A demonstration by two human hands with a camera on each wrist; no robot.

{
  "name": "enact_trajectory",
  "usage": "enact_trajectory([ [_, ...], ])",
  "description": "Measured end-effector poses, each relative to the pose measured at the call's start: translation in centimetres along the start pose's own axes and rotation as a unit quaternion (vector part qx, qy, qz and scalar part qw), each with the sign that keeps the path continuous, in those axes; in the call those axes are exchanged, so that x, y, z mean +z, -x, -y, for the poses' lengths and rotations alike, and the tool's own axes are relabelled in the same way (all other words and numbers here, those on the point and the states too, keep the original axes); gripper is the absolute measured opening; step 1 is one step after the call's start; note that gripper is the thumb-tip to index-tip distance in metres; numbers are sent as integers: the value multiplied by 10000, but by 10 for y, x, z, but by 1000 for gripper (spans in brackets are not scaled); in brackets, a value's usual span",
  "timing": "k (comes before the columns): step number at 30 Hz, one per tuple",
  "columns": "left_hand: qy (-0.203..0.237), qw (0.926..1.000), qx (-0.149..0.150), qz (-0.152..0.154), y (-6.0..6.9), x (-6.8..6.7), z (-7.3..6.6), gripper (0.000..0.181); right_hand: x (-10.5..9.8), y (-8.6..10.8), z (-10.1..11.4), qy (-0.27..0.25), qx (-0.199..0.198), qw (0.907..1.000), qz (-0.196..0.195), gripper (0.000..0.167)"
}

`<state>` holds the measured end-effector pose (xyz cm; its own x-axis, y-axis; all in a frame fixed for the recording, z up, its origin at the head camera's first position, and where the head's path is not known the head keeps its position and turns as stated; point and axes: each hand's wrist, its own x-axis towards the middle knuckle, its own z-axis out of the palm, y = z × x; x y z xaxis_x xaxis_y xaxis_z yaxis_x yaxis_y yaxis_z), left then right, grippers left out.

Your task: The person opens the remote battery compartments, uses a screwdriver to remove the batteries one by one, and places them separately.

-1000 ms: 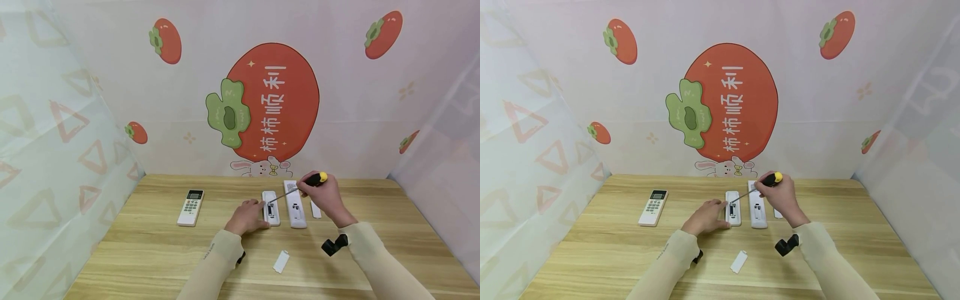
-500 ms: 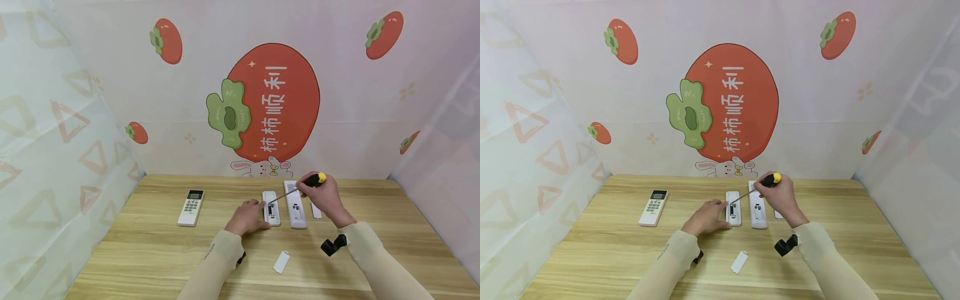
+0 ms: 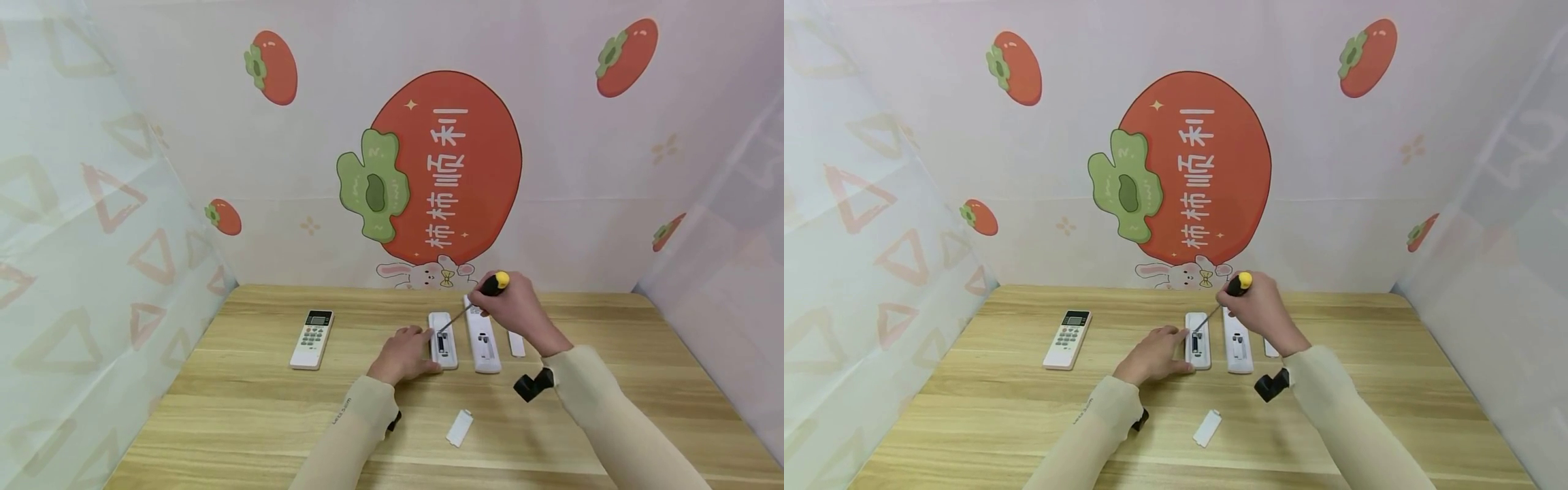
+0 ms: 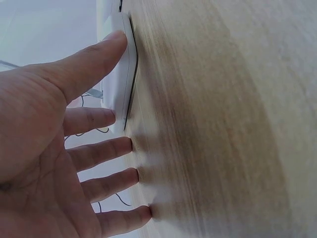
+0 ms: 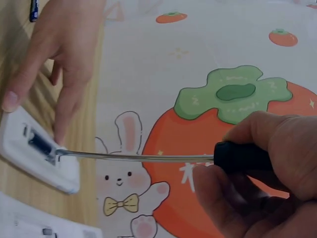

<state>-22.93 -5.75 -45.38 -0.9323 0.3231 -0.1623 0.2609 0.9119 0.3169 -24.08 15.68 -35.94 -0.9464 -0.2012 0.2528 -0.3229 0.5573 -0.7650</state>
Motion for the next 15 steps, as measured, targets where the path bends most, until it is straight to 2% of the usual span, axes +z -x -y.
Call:
enact_trajectory([
  [3,-24,10000,2,5,0,0,0,75,0,-10,6,164,11,9996,208,9],
  [8,-90,9999,54,-6,-1,1,1,74,-2,-24,15,305,257,9980,494,18],
  [15,-211,9996,171,-41,0,0,1,75,-3,-36,19,169,337,9960,809,9],
])
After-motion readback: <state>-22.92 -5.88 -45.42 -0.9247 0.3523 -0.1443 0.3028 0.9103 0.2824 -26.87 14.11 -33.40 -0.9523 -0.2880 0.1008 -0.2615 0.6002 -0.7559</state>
